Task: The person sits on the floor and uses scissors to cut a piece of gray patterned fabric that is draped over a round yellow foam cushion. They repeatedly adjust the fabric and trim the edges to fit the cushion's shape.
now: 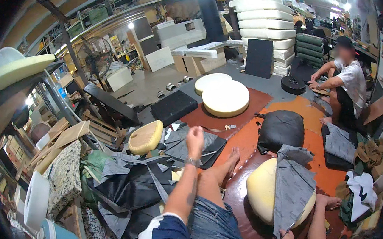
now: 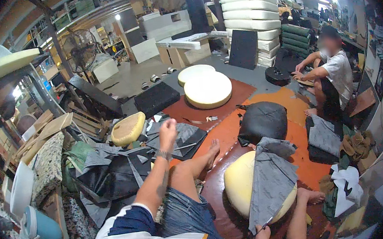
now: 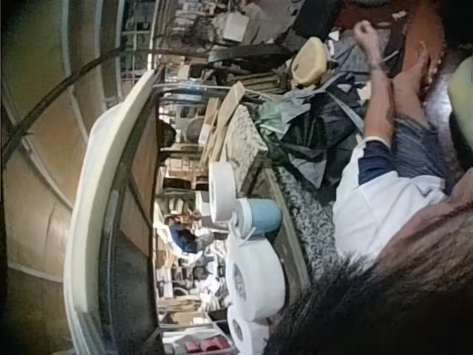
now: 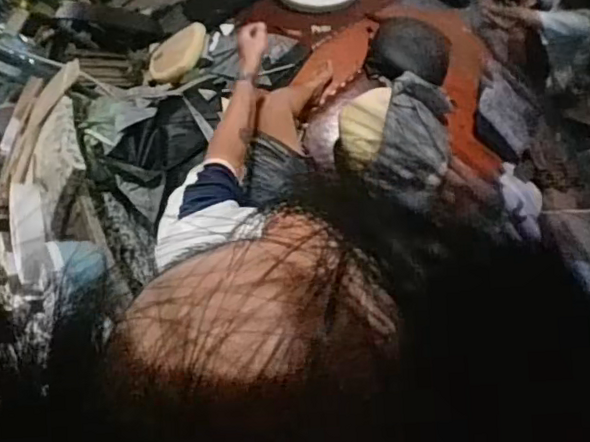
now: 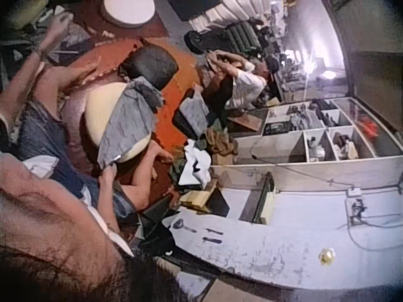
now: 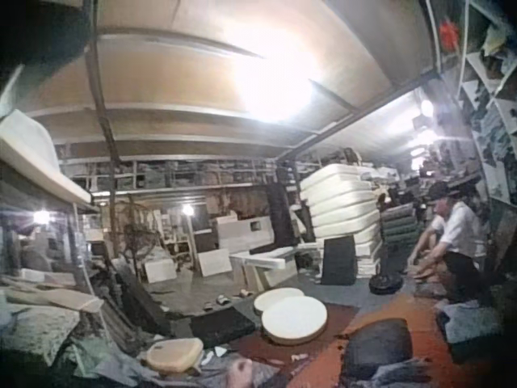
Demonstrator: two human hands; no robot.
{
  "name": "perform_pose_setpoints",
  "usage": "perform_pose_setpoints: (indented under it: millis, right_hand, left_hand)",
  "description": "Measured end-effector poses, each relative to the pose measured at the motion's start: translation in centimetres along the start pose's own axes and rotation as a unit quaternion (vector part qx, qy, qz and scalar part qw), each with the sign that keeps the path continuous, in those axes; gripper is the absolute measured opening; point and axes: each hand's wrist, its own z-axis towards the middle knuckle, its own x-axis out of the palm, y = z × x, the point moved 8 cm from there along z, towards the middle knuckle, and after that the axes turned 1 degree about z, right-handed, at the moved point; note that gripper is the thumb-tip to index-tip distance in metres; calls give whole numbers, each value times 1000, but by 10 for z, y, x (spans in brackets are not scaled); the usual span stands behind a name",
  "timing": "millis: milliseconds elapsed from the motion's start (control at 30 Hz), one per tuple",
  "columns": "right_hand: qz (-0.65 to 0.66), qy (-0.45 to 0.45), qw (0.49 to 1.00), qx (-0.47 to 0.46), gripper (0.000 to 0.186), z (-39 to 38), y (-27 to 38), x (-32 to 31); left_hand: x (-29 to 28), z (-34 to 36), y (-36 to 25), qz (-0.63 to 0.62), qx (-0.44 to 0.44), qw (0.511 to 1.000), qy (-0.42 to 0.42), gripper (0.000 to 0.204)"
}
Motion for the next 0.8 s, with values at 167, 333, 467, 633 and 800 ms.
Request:
perform_pose_setpoints:
  millis: [167, 333, 467, 633, 800]
  right_hand:
    - [74, -50, 996, 14, 23, -41, 52, 18]
    - [47, -57, 997, -29, 21, -80, 85, 34]
    - [23, -38, 999, -27, 19, -90, 86, 35]
    - [20, -2, 1000, -9, 23, -97, 87, 32]
    - [-24, 48, 998, 45, 31, -124, 108, 11]
  left_hand:
    - [104, -201, 22, -278, -219, 846, 398, 44]
    - [165, -432, 95, -71, -508, 679, 525, 79]
    - [201, -501, 124, -50, -487, 628, 605, 69]
    - [207, -503, 115, -119, -396, 668, 619, 41]
    - [185, -498, 95, -172, -433, 677, 570, 35]
